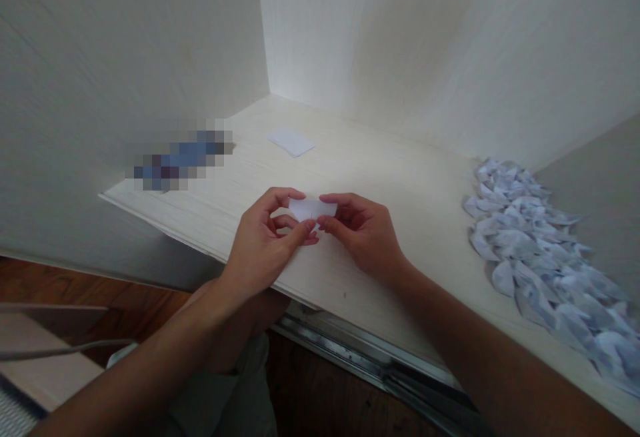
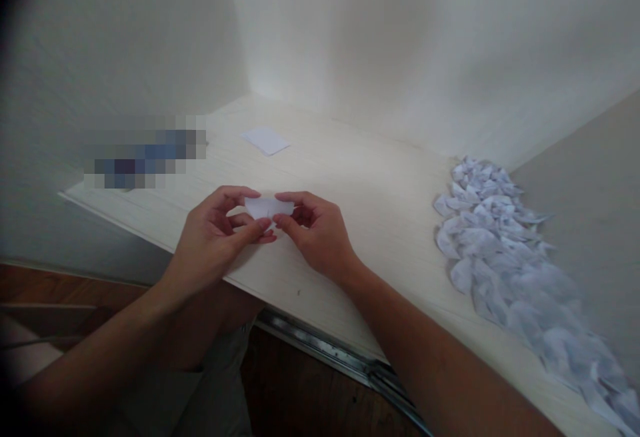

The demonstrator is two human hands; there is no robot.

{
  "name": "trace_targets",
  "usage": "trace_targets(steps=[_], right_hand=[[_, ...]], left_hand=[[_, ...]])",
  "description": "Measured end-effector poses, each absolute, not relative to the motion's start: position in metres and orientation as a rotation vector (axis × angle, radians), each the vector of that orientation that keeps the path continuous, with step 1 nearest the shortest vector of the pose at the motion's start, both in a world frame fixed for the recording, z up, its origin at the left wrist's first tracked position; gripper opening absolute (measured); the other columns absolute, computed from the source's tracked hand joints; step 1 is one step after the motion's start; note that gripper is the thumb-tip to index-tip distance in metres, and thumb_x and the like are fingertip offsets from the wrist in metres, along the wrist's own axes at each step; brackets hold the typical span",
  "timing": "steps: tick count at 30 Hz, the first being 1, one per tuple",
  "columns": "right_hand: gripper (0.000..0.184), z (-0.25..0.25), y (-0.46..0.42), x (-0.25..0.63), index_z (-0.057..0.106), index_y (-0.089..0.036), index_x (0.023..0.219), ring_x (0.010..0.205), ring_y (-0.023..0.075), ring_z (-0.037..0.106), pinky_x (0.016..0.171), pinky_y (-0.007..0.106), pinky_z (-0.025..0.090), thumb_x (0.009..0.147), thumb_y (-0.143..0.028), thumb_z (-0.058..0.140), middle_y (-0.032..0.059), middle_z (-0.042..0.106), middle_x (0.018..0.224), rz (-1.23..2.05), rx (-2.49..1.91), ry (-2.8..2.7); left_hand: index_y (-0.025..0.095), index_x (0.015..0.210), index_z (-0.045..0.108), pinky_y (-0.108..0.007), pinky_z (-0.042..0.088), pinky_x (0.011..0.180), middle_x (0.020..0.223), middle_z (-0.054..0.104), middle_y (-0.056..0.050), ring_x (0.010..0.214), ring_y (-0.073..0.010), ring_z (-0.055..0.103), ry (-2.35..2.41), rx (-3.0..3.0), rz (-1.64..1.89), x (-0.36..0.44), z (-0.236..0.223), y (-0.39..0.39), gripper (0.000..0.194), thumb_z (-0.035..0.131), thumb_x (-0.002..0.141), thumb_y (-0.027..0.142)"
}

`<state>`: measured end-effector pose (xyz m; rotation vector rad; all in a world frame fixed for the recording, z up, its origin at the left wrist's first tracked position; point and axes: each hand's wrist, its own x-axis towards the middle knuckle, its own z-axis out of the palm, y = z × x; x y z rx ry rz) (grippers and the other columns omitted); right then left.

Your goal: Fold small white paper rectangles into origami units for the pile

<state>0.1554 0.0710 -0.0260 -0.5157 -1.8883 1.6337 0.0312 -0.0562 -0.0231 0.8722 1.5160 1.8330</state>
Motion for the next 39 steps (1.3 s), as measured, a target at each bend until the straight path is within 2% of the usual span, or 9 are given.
trace_targets(steps=[3, 6, 12, 15, 20, 25, 31, 36, 39], right_hand=[[0.034, -0.0269, 0.0708, 0.1554, 0.076, -0.020, 0.110, 0.064, 0.0128, 0.058, 0.063, 0.031, 0.047, 0.077, -0.025, 0.082, -0.0030, 0.065, 0.071, 1.667, -0.499, -1.866], [0.029, -0.0267, 0.0711, 0.1558, 0.078, -0.020, 0.108, 0.063, 0.0126, 0.057, 0.063, 0.031, 0.046, 0.080, -0.026, 0.080, -0.0020, 0.066, 0.072, 1.608, -0.502, -1.919], [0.025, -0.0222, 0.0705, 0.1563, 0.080, -0.021, 0.106, 0.057, 0.0096, 0.048, 0.057, 0.029, 0.040, 0.081, -0.023, 0.079, -0.0063, 0.057, 0.064, 1.519, -0.472, -1.953], [0.022, -0.0210, 0.0703, 0.1558, 0.080, -0.022, 0.103, 0.059, 0.0099, 0.049, 0.058, 0.029, 0.042, 0.081, -0.023, 0.078, -0.0054, 0.060, 0.067, 1.496, -0.464, -1.952], [0.016, -0.0229, 0.0711, 0.1553, 0.079, -0.021, 0.094, 0.062, 0.0113, 0.055, 0.060, 0.030, 0.044, 0.079, -0.024, 0.080, -0.0035, 0.064, 0.068, 1.566, -0.466, -1.922], [0.018, -0.0245, 0.0723, 0.1557, 0.079, -0.020, 0.093, 0.065, 0.0133, 0.060, 0.063, 0.032, 0.048, 0.077, -0.027, 0.082, -0.0013, 0.069, 0.070, 1.680, -0.484, -1.886], [0.012, -0.0243, 0.0749, 0.1553, 0.079, -0.021, 0.087, 0.065, 0.0124, 0.060, 0.064, 0.031, 0.049, 0.076, -0.026, 0.084, -0.0020, 0.069, 0.070, 1.707, -0.444, -1.867], [0.010, -0.0256, 0.0753, 0.1559, 0.078, -0.021, 0.084, 0.076, 0.0148, 0.068, 0.074, 0.034, 0.056, 0.077, -0.025, 0.085, 0.0013, 0.076, 0.082, 1.709, -0.379, -1.865], [0.011, -0.0242, 0.0731, 0.1576, 0.079, -0.022, 0.087, 0.080, 0.0157, 0.070, 0.075, 0.034, 0.057, 0.079, -0.026, 0.085, 0.0030, 0.077, 0.088, 1.677, -0.318, -1.902]], left_hand=[[0.019, 0.103, 0.063, -0.028, 0.069, 0.068, 0.087, 0.068, 0.003, 0.063, -0.0116, 0.072, 1.525, 0.875, 1.814, 0.0317, -0.0228, -0.0563, 0.042, 0.090, 0.073, 0.031], [0.019, 0.100, 0.063, -0.027, 0.068, 0.067, 0.079, 0.069, 0.003, 0.064, -0.0133, 0.073, 1.536, 0.866, 1.787, 0.0315, -0.0224, -0.0567, 0.039, 0.089, 0.075, 0.032], [0.017, 0.121, 0.068, -0.023, 0.066, 0.070, 0.063, 0.068, 0.005, 0.067, -0.0161, 0.077, 1.538, 0.952, 1.757, 0.0310, -0.0217, -0.0585, 0.046, 0.085, 0.080, 0.029], [0.016, 0.123, 0.070, -0.021, 0.064, 0.068, 0.064, 0.071, 0.003, 0.068, -0.0165, 0.078, 1.582, 0.959, 1.737, 0.0314, -0.0212, -0.0590, 0.045, 0.084, 0.081, 0.027], [0.016, 0.111, 0.070, -0.018, 0.061, 0.060, 0.064, 0.072, 0.002, 0.066, -0.0163, 0.078, 1.589, 0.942, 1.747, 0.0328, -0.0205, -0.0587, 0.036, 0.084, 0.080, 0.026], [0.018, 0.108, 0.065, -0.023, 0.066, 0.069, 0.076, 0.074, 0.001, 0.070, -0.0149, 0.077, 1.497, 0.924, 1.769, 0.0303, -0.0228, -0.0577, 0.038, 0.086, 0.077, 0.025], [0.020, 0.097, 0.061, -0.027, 0.068, 0.071, 0.083, 0.075, 0.001, 0.075, -0.0155, 0.077, 1.358, 0.861, 1.797, 0.0270, -0.0219, -0.0556, 0.039, 0.090, 0.071, 0.021], [0.017, 0.090, 0.069, -0.027, 0.068, 0.070, 0.075, 0.078, -0.002, 0.072, -0.0169, 0.078, 1.426, 0.877, 1.722, 0.0266, -0.0188, -0.0559, 0.023, 0.085, 0.074, 0.021], [0.017, 0.083, 0.072, -0.026, 0.067, 0.067, 0.075, 0.079, -0.002, 0.070, -0.0173, 0.078, 1.506, 0.867, 1.760, 0.0274, -0.0187, -0.0568, 0.016, 0.084, 0.072, 0.017]])
